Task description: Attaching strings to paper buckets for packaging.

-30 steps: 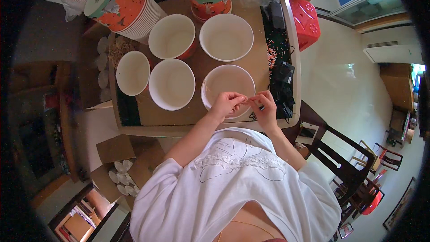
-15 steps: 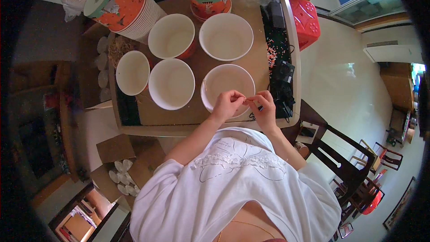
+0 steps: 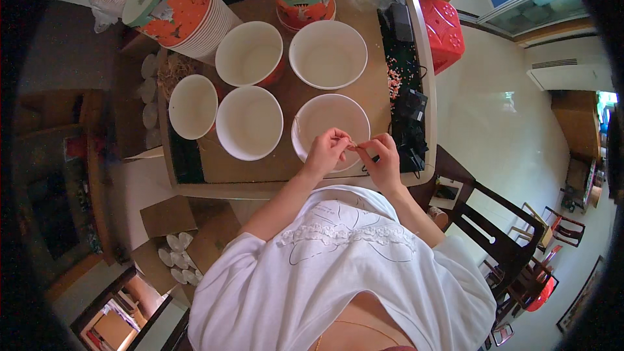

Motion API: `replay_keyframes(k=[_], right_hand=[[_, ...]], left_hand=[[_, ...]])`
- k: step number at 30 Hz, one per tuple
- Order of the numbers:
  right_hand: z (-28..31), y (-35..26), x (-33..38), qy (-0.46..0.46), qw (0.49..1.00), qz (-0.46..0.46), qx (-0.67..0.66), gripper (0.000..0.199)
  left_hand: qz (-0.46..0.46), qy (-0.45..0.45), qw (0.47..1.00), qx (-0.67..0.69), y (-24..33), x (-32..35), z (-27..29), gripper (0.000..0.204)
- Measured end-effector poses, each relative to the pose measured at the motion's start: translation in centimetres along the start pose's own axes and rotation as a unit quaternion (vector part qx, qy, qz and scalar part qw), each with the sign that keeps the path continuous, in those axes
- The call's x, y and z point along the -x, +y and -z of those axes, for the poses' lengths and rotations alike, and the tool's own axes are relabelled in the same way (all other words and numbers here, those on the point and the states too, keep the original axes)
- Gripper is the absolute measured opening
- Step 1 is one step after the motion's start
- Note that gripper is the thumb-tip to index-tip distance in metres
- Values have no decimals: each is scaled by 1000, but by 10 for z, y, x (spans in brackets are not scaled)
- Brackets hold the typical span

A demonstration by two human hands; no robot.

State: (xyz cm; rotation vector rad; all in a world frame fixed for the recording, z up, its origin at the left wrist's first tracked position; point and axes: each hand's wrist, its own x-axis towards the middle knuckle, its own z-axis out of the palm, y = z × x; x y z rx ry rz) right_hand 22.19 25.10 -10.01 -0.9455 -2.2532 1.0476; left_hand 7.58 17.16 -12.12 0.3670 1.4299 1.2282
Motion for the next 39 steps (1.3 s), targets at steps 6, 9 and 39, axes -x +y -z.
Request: replay_keyframes(k=[6,9,39], right_hand=[[-1,2,2,0,1000,-5,-11,13],[-3,1,2,13,1000,-7,-11,15],[-5,1,0,-7,999,44,-27,15]], left_hand=[[-20,-9,997,-68,11,6,-4,17],[-68,-10,986,-150,9,7,-4,14],[-109,81,975,-178,21,17,4,15]])
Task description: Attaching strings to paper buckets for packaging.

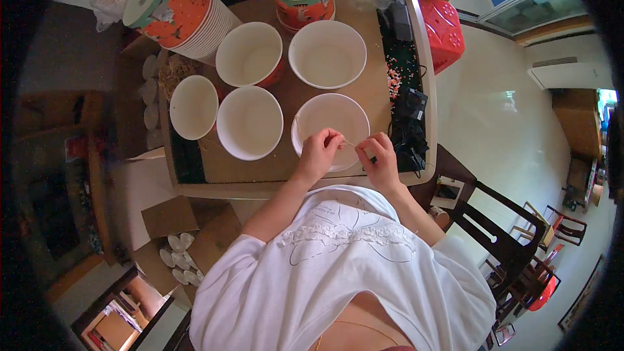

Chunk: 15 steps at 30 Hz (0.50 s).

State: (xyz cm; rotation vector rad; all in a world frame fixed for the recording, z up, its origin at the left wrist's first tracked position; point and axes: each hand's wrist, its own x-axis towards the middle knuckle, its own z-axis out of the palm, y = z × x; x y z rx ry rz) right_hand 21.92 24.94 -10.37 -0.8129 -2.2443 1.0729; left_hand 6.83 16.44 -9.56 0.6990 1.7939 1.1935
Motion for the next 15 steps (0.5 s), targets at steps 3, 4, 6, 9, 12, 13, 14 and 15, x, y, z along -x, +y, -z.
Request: replay_keyframes(k=[3,4,6,9,12,13,14,15], right_hand=[[5,-13,-5,-18,999,-33,-6,15],[4,-13,-4,-17,999,-33,-5,15],[3,-11,-3,-11,999,-5,-30,14],[11,-14,-5,4,1000,-10,-21,12],[20,-16,-3,0,999,14,51,13],[21,-16,-3,0,999,14,51,13],[20,-17,-2,-3,999,28,42,14],[20,-18,-2,-6,999,43,33,15]], left_hand=[[-6,-12,1000,-4,9,2,0,15],[-14,-23,1000,-3,15,3,0,15],[-19,-33,999,6,20,6,-2,14],[-32,-61,997,-40,33,12,4,12],[-58,-81,987,-122,42,18,10,11],[-76,-85,982,-151,44,19,10,10],[-76,-85,982,-151,46,21,10,10],[-67,-77,987,-124,48,22,8,10]])
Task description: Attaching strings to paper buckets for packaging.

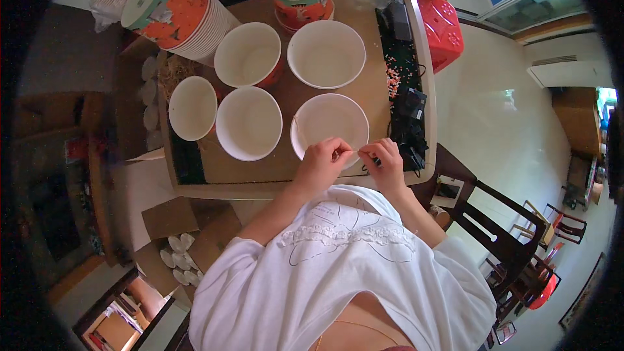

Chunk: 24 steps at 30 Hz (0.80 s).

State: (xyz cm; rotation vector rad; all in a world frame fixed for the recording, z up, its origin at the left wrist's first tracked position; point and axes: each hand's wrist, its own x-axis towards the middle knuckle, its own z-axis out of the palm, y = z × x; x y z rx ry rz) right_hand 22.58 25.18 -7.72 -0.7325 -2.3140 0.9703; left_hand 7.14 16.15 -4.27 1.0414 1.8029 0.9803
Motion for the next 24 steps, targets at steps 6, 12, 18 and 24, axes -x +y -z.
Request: replay_keyframes(k=[6,12,18,24], right_hand=[[-3,4,0,-10,1000,19,17,16],[-8,22,11,-12,999,-43,-1,19],[4,-10,-5,-4,1000,7,-2,21],[6,7,2,17,947,-192,-257,15]], left_hand=[[-22,-10,998,58,12,8,1,8],[-14,-58,982,178,13,16,4,5],[37,-78,969,233,15,15,-1,4],[-60,73,994,-51,14,8,16,33]])
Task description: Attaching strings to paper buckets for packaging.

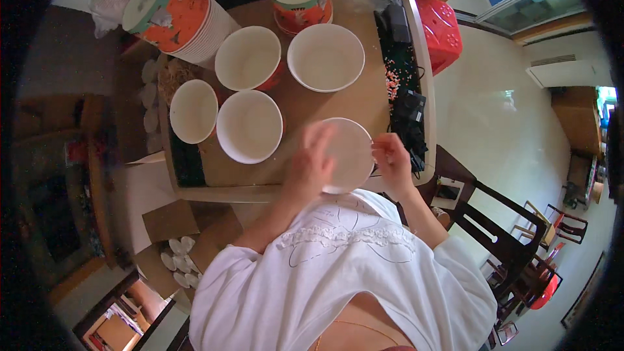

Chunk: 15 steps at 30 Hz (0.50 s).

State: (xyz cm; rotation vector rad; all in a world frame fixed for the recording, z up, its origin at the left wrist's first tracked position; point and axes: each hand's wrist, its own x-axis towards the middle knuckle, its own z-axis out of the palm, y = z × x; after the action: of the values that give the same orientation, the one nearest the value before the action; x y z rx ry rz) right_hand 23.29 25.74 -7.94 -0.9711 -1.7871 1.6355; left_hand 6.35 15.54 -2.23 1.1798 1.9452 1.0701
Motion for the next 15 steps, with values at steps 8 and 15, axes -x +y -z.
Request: replay_keyframes(k=[8,15], right_hand=[[4,8,-15,91,902,235,351,8],[17,41,-36,22,968,-240,-76,14]], left_hand=[[80,-6,997,-7,-73,-17,-4,20],[248,-60,953,166,-130,-28,-33,18]])
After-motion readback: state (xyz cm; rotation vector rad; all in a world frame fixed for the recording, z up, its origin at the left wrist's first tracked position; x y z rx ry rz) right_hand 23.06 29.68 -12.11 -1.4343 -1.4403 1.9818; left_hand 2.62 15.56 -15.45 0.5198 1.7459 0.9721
